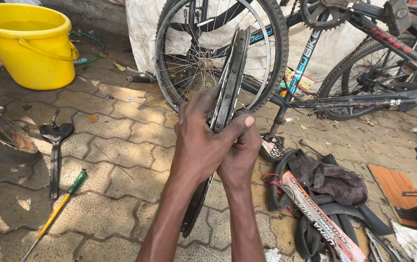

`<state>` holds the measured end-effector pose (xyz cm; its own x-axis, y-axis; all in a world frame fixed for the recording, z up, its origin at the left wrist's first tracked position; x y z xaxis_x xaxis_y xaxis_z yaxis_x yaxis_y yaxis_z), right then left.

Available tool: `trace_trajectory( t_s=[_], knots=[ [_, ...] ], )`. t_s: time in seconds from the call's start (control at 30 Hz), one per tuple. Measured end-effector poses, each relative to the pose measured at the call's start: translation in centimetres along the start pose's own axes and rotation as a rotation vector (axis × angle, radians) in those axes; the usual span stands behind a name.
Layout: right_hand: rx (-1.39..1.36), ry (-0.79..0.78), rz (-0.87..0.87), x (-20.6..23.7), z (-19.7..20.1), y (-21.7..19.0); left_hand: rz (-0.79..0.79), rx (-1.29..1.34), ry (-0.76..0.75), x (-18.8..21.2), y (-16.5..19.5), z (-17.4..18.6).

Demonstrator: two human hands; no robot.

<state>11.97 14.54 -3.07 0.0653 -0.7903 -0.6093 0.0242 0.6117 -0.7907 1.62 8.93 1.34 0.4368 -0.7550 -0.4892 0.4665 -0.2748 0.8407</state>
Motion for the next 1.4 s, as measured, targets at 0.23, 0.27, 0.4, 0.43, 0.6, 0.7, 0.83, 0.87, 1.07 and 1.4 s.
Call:
trace_trajectory(
  t_s=[0.23,0.27,0.4,0.43,0.6,0.7,0.83,0.87,1.07,1.4],
  knots=[
    [-0.559,-0.568,-0.291,-0.9,-2.4,3.7,-0.044,-0.147,-0.033,-0.3,-0.1,2.0],
    [-0.727,-0.735,-0.264,-1.3,-2.6,3.7,-0.032,-0.148,-0.037,-0.3,-0.4,2.6],
    [-0.826,-0.768,-0.471,-2.7,-2.7,5.3,0.082,-0.041,-0.067,-0.4,-1.7,3.9],
    [-0.656,-0.744,-0.368,-2.8,-2.8,5.2,0.069,-0.065,-0.063,-0.5,-1.8,4.2],
    [-0.434,-0.397,-0.027,-0.4,-4.3,2.6,0.058,-0.074,-0.039,-0.8,-1.9,4.7],
    [-0.510,-0.272,0.110,0.8,-5.1,2.1,-0.073,-0.138,0.018,-0.6,-1.2,5.4],
    [-0.443,-0.372,0.041,0.2,-5.9,3.6,-0.040,-0.003,-0.020,-0.6,-1.2,5.9],
    [-0.385,-0.389,0.023,0.1,-5.9,3.9,0.012,0.030,-0.028,-0.5,-1.4,6.0],
    [-0.822,-0.413,-0.036,1.3,-4.7,2.1,-0.007,0.066,0.005,0.0,-1.1,5.9],
    [-0.427,-0.258,-0.060,-0.6,-2.1,2.7,-0.243,-0.144,0.103,2.6,-1.1,3.6]
  ],
)
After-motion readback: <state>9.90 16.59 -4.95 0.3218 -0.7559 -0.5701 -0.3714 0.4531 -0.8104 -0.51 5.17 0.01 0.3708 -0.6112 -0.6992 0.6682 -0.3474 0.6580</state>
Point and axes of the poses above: each hand's wrist, its own x-axis away from the middle knuckle, its own z-axis out of the back of the hand, y = z × x, the point moved 5 cm from there along -x, towards the middle knuckle, and after that the axes turned 2 degrees about -z, right-handed, at the moved point
